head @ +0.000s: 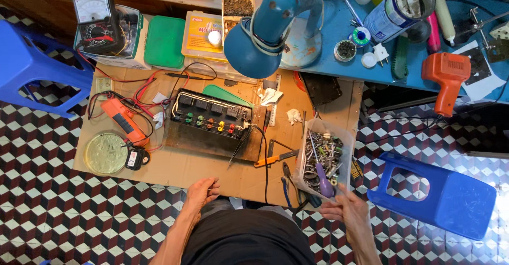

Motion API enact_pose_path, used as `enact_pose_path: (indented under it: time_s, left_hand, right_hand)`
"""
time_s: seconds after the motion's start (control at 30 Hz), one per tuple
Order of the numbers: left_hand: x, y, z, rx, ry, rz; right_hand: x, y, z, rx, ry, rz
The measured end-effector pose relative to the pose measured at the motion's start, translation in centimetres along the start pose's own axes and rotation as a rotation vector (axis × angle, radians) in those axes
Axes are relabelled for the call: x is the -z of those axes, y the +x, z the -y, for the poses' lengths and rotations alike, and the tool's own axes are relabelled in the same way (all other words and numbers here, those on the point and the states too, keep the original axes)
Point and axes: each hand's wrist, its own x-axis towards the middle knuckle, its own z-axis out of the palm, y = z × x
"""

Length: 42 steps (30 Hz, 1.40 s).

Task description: The person works on an open electronic device on a cluttered workbench, using tweezers and pliers to adjust internal components and wires. They move a green container aside, handle a black casing, and repeatedly probe the device with tools while a multimeter sits nearby.

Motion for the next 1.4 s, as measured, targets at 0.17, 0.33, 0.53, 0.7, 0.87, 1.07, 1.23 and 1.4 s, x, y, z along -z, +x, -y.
enact_pose_path:
  time_s: [0.17,0.33,0.53,0.7,0.87,1.07,1.23,1.4]
  left_hand:
    - [-1.4,2.5,0.6,0.009,0.093,0.093]
    - [-1.8,1.8,-0.2,-0.013,0.182,0.072]
    - [1.4,-1.7,0.9,-0.054,0.138,-0.039]
    - [5.0,-4.1,4.3,-0.019,-0.021,-0.171]
    - [6.7,-6.3,6.6,-0.005,-0.130,-0.312]
    - [7.2,-7.2,5.0,-0.072,-0.202,-0.374]
    - [9.9,-5.7,0.6,-0.185,-0.168,-0.436]
    - [14.5,-0.4,-7.9,-0.464,0.049,-0.623]
  right_hand:
    - [0.1,-0.7,-0.1,0.016,-0.050,-0.060]
    - [-2.6,-0.2,0.5,0.034,-0.106,-0.027]
    - [-7.8,5.0,3.4,0.069,-0.200,0.145]
    - [-11.3,12.3,3.1,0.125,-0.110,0.288]
    - [-12.6,17.3,1.4,0.145,-0.043,0.379]
    - [-12.1,17.4,0.6,0.184,-0.145,0.257]
    - [-10.6,15.0,-0.2,0.347,-0.155,0.024]
    - [-10.2,11.3,-1.9,0.439,-0.064,-0.144]
